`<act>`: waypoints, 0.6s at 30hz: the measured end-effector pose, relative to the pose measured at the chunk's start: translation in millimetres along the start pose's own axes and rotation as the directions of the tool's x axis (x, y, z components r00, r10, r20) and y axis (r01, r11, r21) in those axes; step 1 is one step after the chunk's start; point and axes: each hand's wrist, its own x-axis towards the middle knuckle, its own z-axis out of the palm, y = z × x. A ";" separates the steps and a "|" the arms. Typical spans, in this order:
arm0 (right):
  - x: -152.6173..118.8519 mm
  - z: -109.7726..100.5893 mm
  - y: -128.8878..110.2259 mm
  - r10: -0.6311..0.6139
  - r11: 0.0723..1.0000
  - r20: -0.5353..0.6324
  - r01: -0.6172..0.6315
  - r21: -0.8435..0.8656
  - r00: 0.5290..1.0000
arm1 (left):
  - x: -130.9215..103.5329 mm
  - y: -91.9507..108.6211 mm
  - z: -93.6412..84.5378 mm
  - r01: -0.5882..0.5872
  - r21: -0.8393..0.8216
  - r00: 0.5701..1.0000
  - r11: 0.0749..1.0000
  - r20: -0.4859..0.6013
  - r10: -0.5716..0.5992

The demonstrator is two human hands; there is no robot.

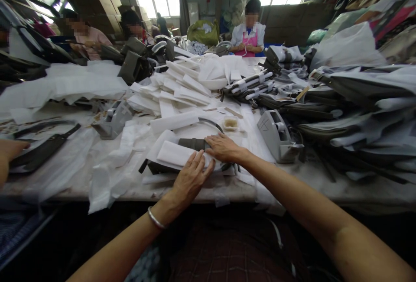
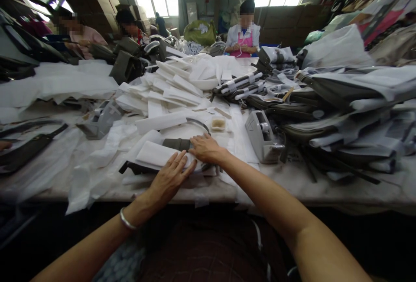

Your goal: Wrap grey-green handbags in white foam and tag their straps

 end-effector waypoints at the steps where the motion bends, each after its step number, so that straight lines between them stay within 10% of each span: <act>1: 4.1 5.6 7.1 0.022 0.999 0.020 -0.021 -0.040 1.000 | 1.4 -1.9 0.6 -0.016 -0.032 1.000 0.999 0.008 0.016; 7: -23.9 5.0 21.8 -0.018 1.000 -0.203 0.016 -0.012 0.979 | 1.3 -4.0 5.3 -0.056 -0.154 0.998 0.986 0.014 0.058; 11: -93.7 6.1 9.6 -0.167 0.948 -0.489 0.275 0.157 0.856 | 2.0 -2.2 5.0 -0.074 -0.191 0.997 0.979 -0.040 0.068; 18: -165.2 68.0 -7.6 -0.377 0.920 -0.270 0.393 0.003 0.886 | 2.3 -4.5 10.3 -0.063 -0.374 0.994 0.925 -0.111 0.023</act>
